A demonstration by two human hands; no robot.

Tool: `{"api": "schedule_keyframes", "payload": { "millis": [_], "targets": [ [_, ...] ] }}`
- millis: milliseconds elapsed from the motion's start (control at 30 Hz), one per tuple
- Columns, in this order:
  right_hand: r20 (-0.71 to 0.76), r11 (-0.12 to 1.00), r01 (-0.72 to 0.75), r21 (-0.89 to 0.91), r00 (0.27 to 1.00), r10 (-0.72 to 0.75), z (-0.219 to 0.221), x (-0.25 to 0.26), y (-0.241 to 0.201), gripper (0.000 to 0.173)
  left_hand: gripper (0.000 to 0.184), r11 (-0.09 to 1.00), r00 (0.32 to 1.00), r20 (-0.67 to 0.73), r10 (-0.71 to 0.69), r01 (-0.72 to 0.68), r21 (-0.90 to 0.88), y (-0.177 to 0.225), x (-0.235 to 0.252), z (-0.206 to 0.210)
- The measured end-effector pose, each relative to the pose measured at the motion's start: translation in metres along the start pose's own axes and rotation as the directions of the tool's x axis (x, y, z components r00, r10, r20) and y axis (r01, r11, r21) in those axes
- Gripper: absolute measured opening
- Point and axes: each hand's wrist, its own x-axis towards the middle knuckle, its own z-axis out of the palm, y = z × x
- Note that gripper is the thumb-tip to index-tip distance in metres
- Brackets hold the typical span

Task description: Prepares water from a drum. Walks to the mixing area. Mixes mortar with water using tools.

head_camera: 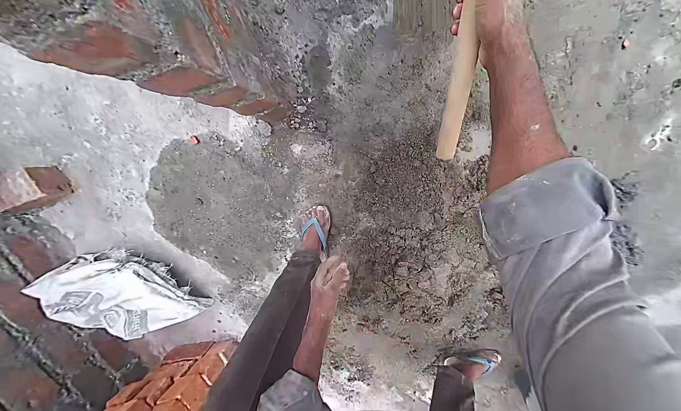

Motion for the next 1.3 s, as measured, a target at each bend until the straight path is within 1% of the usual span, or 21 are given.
{"api": "schedule_keyframes", "payload": {
  "millis": [67,100,167,233,267,333,400,467,533,600,633,667,733,800,933,1033,1100,1133,1200,1267,1300],
  "targets": [
    [-0.056,0.996,-0.019,-0.092,0.998,0.013,0.016,-0.007,0.09,0.035,0.044,0.996,0.997,0.029,-0.074,0.073,0.047,-0.013,-0.004,0.003],
    [-0.08,0.989,-0.056,-0.139,0.996,0.045,0.025,-0.015,0.113,0.046,0.044,0.996,0.995,0.064,-0.08,0.077,0.055,-0.012,-0.007,0.009],
    [-0.11,0.968,-0.081,-0.237,0.992,0.056,0.043,-0.02,0.116,0.055,0.042,0.999,0.993,0.117,-0.023,0.019,0.037,0.007,0.003,0.027],
    [-0.147,0.906,-0.169,-0.388,0.982,0.12,0.034,-0.051,0.113,0.056,0.04,0.999,0.985,0.169,0.035,-0.038,0.014,0.029,-0.001,0.039],
    [-0.16,0.881,-0.191,-0.433,0.978,0.134,0.026,-0.059,0.104,0.057,0.04,0.995,0.976,0.195,0.096,-0.099,0.002,0.052,0.012,0.05],
    [-0.169,0.841,-0.254,-0.477,0.966,0.195,0.009,-0.089,0.089,0.063,0.045,0.969,0.945,0.241,0.22,-0.24,0.058,0.12,0.036,0.081],
    [-0.158,0.795,-0.327,-0.511,0.945,0.286,-0.001,-0.149,0.088,0.067,0.054,0.935,0.945,0.225,0.236,-0.284,0.211,0.206,0.03,0.131],
    [-0.159,0.76,-0.387,-0.522,0.92,0.359,-0.011,-0.216,0.096,0.069,0.066,0.927,0.956,0.231,0.179,-0.243,0.285,0.279,0.044,0.197],
    [-0.146,0.751,-0.417,-0.512,0.904,0.403,-0.017,-0.285,0.115,0.07,0.08,0.924,0.952,0.223,0.207,-0.266,0.275,0.3,0.095,0.254],
    [-0.139,0.752,-0.446,-0.486,0.889,0.437,-0.023,-0.346,0.138,0.07,0.082,0.947,0.958,0.232,0.166,-0.221,0.235,0.283,0.117,0.299],
    [-0.147,0.749,-0.468,-0.469,0.878,0.456,-0.027,-0.375,0.148,0.07,0.073,0.959,0.961,0.231,0.15,-0.199,0.204,0.261,0.111,0.317],
    [-0.16,0.751,-0.486,-0.446,0.869,0.468,-0.031,-0.403,0.159,0.07,0.056,0.971,0.969,0.21,0.133,-0.17,0.17,0.234,0.097,0.329],
    [-0.203,0.755,-0.495,-0.43,0.868,0.453,-0.03,-0.456,0.18,0.065,0.033,0.979,0.986,0.124,0.116,-0.134,0.151,0.181,0.073,0.333],
    [-0.254,0.715,-0.528,-0.459,0.849,0.463,-0.028,-0.514,0.205,0.063,0.028,0.981,0.994,0.083,0.068,-0.082,0.177,0.123,0.055,0.324],
    [-0.194,0.624,-0.584,-0.518,0.791,0.58,-0.03,-0.628,0.253,0.077,0.025,0.984,0.997,0.079,0.024,-0.037,0.174,0.019,-0.002,0.286],
    [-0.171,0.615,-0.625,-0.481,0.755,0.633,-0.032,-0.729,0.291,0.078,0.028,0.992,0.973,0.222,0.067,-0.089,0.091,-0.054,-0.057,0.233],
    [-0.146,0.584,-0.677,-0.449,0.7,0.699,-0.029,-0.789,0.297,0.066,0.034,0.996,0.941,0.33,0.066,-0.083,0.038,-0.094,-0.101,0.188],
    [-0.129,0.555,-0.688,-0.468,0.674,0.727,-0.029,-0.816,0.289,0.059,0.038,0.999,0.931,0.362,0.035,-0.047,0.022,-0.105,-0.128,0.167],
    [-0.076,0.541,-0.66,-0.521,0.667,0.741,-0.026,-0.845,0.256,0.046,0.039,0.999,0.919,0.394,-0.026,0.038,-0.021,-0.101,-0.167,0.133],
    [0.014,0.549,-0.624,-0.556,0.653,0.757,-0.02,-0.845,0.209,0.038,0.039,0.993,0.915,0.4,-0.058,0.093,-0.068,-0.068,-0.185,0.113],
    [0.054,0.572,-0.605,-0.553,0.66,0.75,-0.012,-0.832,0.184,0.036,0.039,0.992,0.914,0.401,-0.059,0.098,-0.079,-0.043,-0.184,0.105]
  ]
}}
